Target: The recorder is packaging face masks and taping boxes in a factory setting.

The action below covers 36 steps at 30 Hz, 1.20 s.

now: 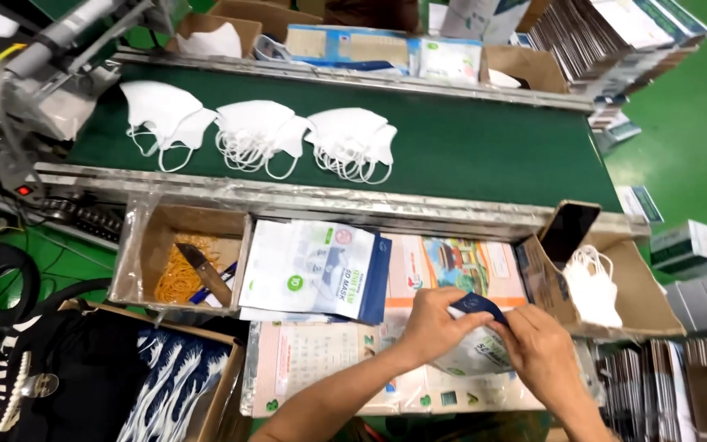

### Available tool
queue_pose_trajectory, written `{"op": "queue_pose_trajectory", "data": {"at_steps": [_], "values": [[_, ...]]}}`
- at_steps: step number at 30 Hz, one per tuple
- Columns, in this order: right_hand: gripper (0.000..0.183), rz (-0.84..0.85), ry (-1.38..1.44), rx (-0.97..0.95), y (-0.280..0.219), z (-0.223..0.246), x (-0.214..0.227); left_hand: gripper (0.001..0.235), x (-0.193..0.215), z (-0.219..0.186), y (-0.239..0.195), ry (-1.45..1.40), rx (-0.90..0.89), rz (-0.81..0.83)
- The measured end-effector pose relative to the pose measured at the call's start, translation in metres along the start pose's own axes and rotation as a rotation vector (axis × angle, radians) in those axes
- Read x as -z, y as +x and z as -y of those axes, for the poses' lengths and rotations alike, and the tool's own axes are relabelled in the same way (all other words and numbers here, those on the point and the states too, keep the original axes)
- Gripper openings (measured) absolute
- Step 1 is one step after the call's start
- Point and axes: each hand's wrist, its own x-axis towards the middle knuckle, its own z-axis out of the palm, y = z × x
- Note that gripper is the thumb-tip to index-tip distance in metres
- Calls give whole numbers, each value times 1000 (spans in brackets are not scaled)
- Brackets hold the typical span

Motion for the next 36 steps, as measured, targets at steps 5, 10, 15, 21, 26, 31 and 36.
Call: {"op": "queue_pose_trajectory", "data": {"at_steps": [5, 10, 15, 21, 26, 31, 36], "values": [[14, -18, 36, -118, 11, 0, -8, 23, 10, 40, 11, 41, 138, 179], [53, -144, -15, -151, 28, -3, -3, 34, 21, 44, 50, -177, 303, -7], [124, -376, 782, -437, 4, -64, -83, 78, 49, 48, 141, 386, 27, -28], [88, -165, -246, -501, -3, -87, -119, 130, 144, 88, 231, 1320, 278, -205], [74, -291, -111, -451, -16, -71, -94, 88, 165, 208, 233, 1537, 258, -112], [63, -348, 297, -444, -25, -59, -58, 36, 134, 118, 190, 1123, -27, -2], [76, -425, 1091, -283, 6, -64, -33, 33, 52, 40, 66, -15, -10, 281]]}}
